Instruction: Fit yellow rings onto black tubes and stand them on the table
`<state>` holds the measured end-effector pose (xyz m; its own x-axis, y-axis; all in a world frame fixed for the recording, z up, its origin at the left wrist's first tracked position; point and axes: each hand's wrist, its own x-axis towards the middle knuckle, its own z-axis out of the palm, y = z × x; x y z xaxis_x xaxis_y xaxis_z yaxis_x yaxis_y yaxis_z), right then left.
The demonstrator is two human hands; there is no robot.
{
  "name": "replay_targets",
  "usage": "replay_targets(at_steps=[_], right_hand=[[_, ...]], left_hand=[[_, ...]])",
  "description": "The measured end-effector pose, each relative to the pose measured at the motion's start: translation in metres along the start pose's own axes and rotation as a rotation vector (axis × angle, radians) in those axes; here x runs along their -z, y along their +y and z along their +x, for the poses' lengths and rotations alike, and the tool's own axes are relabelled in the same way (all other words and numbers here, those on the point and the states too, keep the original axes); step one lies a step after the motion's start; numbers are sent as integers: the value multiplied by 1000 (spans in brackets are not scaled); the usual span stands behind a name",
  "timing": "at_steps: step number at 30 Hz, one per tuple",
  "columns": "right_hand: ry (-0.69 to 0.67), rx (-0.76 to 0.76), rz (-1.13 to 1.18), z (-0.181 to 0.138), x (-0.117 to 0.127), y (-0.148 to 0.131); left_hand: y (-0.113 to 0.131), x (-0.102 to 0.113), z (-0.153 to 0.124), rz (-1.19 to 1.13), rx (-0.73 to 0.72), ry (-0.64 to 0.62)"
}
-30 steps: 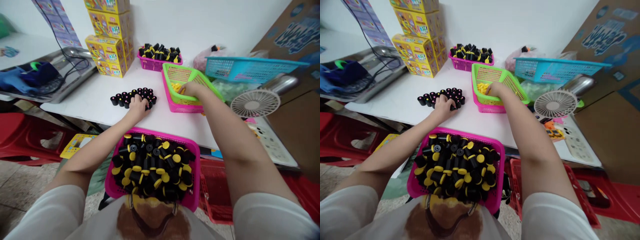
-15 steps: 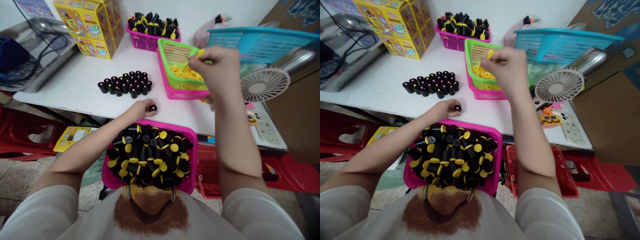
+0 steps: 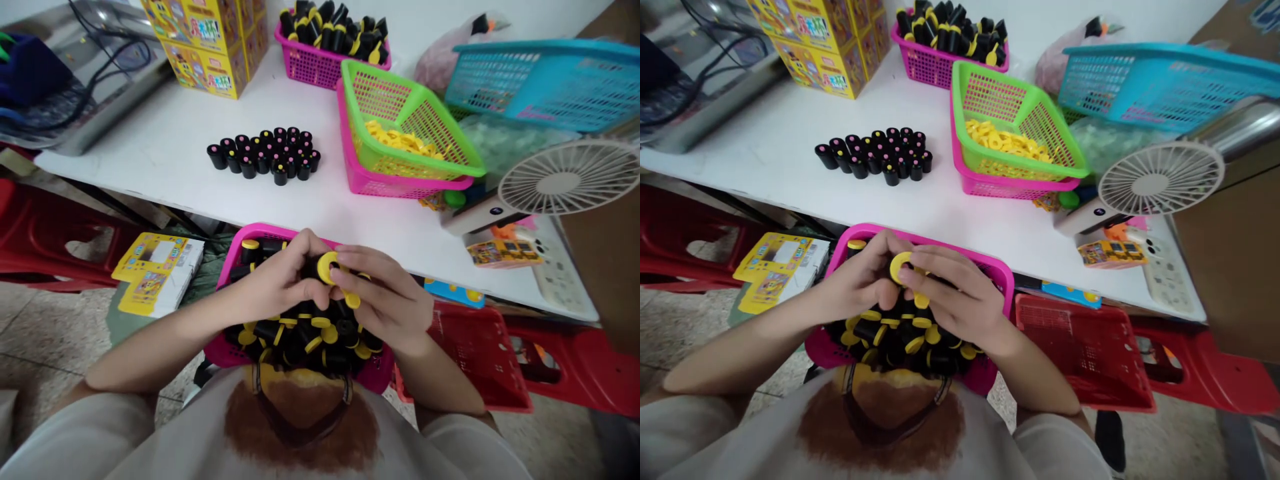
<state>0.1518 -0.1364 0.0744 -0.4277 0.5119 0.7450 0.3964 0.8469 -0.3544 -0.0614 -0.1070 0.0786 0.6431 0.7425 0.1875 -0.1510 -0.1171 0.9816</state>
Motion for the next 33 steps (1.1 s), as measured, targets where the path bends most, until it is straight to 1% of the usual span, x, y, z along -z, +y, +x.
replay_targets(at_steps=[1,4,7,8,10,12,13,14,16,18,23,26,29,31,33], right_hand=[[-21,24,17,-1,0,-3],[-6,98,26,-3,-6,-7],[-8,106,-9,-6,-15,-12],[-10,88,11,-7,-18,-14],[5,-20,127,-10,-22,-21],[-21,-161,242,-14,-23,-29],[-50,-206,257,-16,-22,-34],[-79,-225,240,-19,-21,-38],[-98,-201,153,-25,-19,-43],[-34,-198,95,-31,-19,-46],[127,-212,76,-43,-31,-46],[167,-214,70,-46,-38,-47],[180,-221,45,-48,-42,-50],[213,-226,25,-48,-45,-53],[265,-228,10,-47,-48,-55]], left_hand=[[-1,-3,-6,-32,0,12],[-4,-10,-22,-121,28,60],[-7,-20,-34,-252,116,153],[-9,-25,-37,-333,166,190],[-11,-35,-40,-534,247,249],[-14,-44,-43,-727,286,257],[-15,-48,-44,-797,301,243],[-17,-51,-45,-843,320,223],[-18,-56,-46,-888,359,202],[-20,-60,-46,-922,370,213],[-24,-69,-43,-1056,372,230],[-24,-73,-43,-1104,378,233],[-21,-74,-42,-1159,449,230],[-19,-74,-42,-1183,478,230],[-20,-74,-43,-1189,472,243]])
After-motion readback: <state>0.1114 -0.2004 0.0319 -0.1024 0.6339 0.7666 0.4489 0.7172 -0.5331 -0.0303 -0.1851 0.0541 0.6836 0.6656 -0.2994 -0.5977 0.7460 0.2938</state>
